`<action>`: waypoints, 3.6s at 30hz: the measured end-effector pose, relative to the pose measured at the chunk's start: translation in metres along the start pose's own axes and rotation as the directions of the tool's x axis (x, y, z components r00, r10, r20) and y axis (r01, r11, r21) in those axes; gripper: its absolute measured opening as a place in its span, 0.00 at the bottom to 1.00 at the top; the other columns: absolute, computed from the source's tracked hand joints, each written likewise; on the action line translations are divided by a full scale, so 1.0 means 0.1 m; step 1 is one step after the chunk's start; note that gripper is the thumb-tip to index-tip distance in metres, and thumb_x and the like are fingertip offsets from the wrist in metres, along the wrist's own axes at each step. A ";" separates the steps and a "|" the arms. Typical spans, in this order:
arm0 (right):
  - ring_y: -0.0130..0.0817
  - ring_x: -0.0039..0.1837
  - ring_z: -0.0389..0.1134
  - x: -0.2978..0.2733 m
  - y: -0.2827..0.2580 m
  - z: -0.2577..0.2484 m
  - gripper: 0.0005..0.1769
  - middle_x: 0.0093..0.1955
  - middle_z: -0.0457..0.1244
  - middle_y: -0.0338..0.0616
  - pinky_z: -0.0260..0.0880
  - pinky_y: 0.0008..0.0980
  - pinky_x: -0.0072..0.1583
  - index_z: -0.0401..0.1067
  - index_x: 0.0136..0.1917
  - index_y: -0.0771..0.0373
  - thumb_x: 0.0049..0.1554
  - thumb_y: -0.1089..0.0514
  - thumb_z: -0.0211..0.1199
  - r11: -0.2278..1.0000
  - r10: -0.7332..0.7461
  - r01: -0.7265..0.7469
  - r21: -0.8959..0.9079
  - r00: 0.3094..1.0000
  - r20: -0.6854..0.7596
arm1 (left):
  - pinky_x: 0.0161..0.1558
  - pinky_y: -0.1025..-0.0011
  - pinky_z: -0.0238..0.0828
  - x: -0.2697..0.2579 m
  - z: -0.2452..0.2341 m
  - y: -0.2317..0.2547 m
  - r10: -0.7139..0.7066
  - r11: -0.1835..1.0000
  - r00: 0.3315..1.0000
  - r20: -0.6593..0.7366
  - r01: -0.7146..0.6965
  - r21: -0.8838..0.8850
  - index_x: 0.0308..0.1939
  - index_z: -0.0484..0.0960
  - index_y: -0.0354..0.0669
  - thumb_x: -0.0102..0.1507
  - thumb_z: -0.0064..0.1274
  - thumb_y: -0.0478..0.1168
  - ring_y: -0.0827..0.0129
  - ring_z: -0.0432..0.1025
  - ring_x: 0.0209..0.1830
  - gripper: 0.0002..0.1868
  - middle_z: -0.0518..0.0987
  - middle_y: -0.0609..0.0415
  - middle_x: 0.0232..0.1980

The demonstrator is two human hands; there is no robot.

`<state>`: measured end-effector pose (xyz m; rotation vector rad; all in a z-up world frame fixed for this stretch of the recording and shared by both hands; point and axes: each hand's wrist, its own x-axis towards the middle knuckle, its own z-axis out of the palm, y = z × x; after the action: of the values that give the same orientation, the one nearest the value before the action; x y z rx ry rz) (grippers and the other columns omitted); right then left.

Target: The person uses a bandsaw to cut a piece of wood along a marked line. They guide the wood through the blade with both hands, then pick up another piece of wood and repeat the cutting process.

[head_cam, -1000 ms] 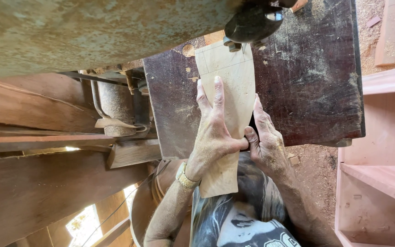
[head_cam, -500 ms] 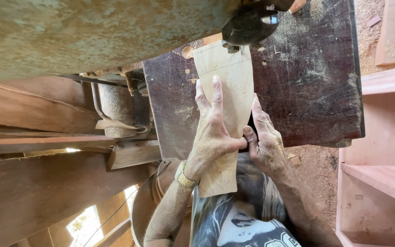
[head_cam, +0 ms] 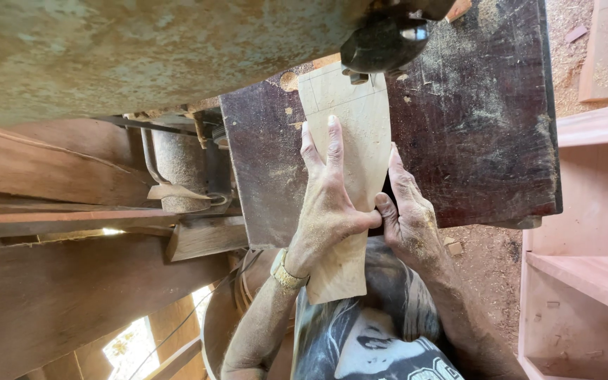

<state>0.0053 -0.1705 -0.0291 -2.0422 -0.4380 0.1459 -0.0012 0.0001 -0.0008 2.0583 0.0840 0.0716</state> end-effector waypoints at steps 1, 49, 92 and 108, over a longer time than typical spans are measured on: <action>0.56 0.79 0.58 0.01 0.01 0.00 0.33 0.80 0.53 0.64 0.61 0.44 0.74 0.48 0.82 0.69 0.68 0.57 0.52 1.000 0.001 -0.001 0.001 1.000 -0.002 | 0.81 0.52 0.44 0.01 0.00 0.00 0.000 1.000 1.000 0.002 0.000 0.001 0.83 0.38 0.32 0.39 0.72 0.44 0.23 0.28 0.85 0.76 0.32 0.08 0.79; 0.58 0.78 0.59 -0.23 -0.08 0.00 0.36 0.80 0.53 0.63 0.62 0.44 0.74 0.45 0.83 0.68 0.67 0.56 0.53 0.996 0.071 -0.072 0.046 0.997 0.025 | 0.80 0.52 0.47 -0.21 -0.03 0.14 -0.014 1.000 1.000 0.020 0.013 0.016 0.81 0.37 0.27 0.43 0.68 0.43 0.22 0.32 0.84 0.73 0.30 0.10 0.79; 0.60 0.82 0.48 0.03 -0.07 -0.08 0.70 0.82 0.44 0.66 0.58 0.55 0.79 0.49 0.82 0.67 0.39 0.46 0.87 0.956 0.045 -0.110 -0.272 0.970 -0.237 | 0.82 0.39 0.38 -1.58 0.12 -0.26 0.321 0.914 0.937 0.134 -0.344 0.216 0.78 0.61 0.47 0.50 0.75 0.55 0.36 0.47 0.84 0.57 0.54 0.29 0.81; 0.58 0.81 0.50 0.08 -0.12 -0.09 0.69 0.81 0.45 0.68 0.59 0.50 0.77 0.53 0.83 0.65 0.37 0.47 0.85 0.952 0.136 -0.189 -0.242 0.966 -0.220 | 0.84 0.43 0.34 -1.24 -0.10 -0.30 0.300 0.906 0.867 0.398 -0.389 0.165 0.76 0.62 0.32 0.42 0.71 0.52 0.42 0.51 0.85 0.62 0.61 0.33 0.79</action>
<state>0.0123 -0.1697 -0.0137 -2.3261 -0.1672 -0.0214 -0.1260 0.0113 -0.0242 2.2731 -0.5384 -0.1055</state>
